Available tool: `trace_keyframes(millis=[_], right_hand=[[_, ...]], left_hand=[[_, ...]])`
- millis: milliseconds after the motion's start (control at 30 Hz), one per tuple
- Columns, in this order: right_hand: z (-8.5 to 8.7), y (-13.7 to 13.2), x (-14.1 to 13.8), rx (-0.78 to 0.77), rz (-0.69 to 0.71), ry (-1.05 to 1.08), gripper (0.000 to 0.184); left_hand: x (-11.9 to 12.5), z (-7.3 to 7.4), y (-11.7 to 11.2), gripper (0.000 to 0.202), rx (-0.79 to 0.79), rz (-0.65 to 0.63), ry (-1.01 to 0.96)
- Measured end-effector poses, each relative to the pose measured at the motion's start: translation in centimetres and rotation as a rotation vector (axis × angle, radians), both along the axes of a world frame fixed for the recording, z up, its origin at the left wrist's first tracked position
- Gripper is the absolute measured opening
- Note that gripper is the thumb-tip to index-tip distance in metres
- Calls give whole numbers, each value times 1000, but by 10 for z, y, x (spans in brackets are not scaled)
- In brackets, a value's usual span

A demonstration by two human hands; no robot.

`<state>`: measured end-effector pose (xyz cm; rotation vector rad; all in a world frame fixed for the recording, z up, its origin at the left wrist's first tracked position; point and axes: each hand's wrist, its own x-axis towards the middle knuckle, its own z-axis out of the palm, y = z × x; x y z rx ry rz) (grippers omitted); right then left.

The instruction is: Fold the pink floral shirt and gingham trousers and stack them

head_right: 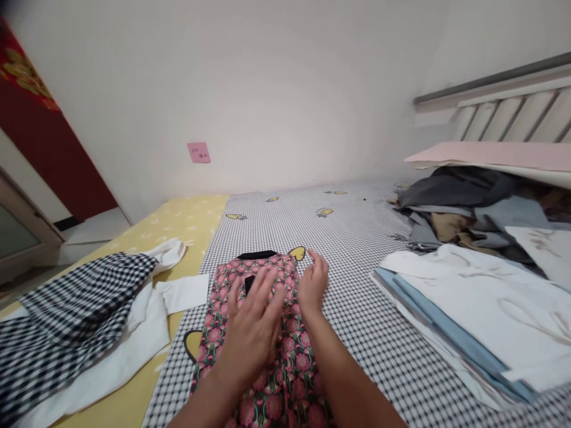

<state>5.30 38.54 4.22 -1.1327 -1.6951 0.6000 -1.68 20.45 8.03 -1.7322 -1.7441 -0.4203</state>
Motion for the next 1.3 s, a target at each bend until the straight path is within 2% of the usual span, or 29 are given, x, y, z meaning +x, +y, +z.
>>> trace_keyframes(millis=[33,67,167,233,300,367,467,567,633,700,767,900,1000,1067,1133,1167,1233,1300], right_hand=[[-1,3,-1,37,53,-93,59],[-3,6,-2,69,134,-239,56],[-15,16,-4,77,351,-716,51],[-24,22,-5,6,339,-817,55],[-28,28,-8,-61,264,-805,57],[-24,31,-8,-105,222,-792,58],[-10,23,1,-176,222,-774,63],[3,-8,27,-217,340,-791,64],[3,-43,53,-160,462,-837,61],[-4,-83,83,-34,536,-882,56],[-15,-123,114,99,553,-895,52],[-39,-185,175,224,622,-843,52],[-58,-215,225,275,757,-804,50],[-71,-229,261,290,890,-771,52],[-84,-237,298,308,987,-720,58],[-89,-238,314,332,1000,-692,59],[-95,-236,338,397,918,-649,60],[-94,-231,345,449,717,-643,58]], left_hand=[[-3,1,11,42,-88,-28,-14],[-6,-3,19,42,-181,4,-63],[-18,-37,27,43,-343,293,-257],[-24,-59,22,46,-364,415,-299],[-26,-70,16,49,-395,439,-311],[-28,-70,15,50,-458,448,-357],[-32,-58,18,54,-562,440,-433],[-34,-44,15,58,-645,378,-414],[-31,-37,3,58,-663,338,-384],[-23,-31,-18,57,-658,325,-377],[-11,-29,-47,54,-637,279,-340],[22,-38,-124,53,-578,40,-174],[51,-47,-189,56,-667,-58,-153],[66,-50,-231,51,-750,-170,-180],[72,-52,-269,45,-772,-298,-220],[71,-54,-285,43,-746,-319,-247],[59,-60,-311,37,-623,-229,-282],[40,-68,-326,36,-473,-29,-239]])
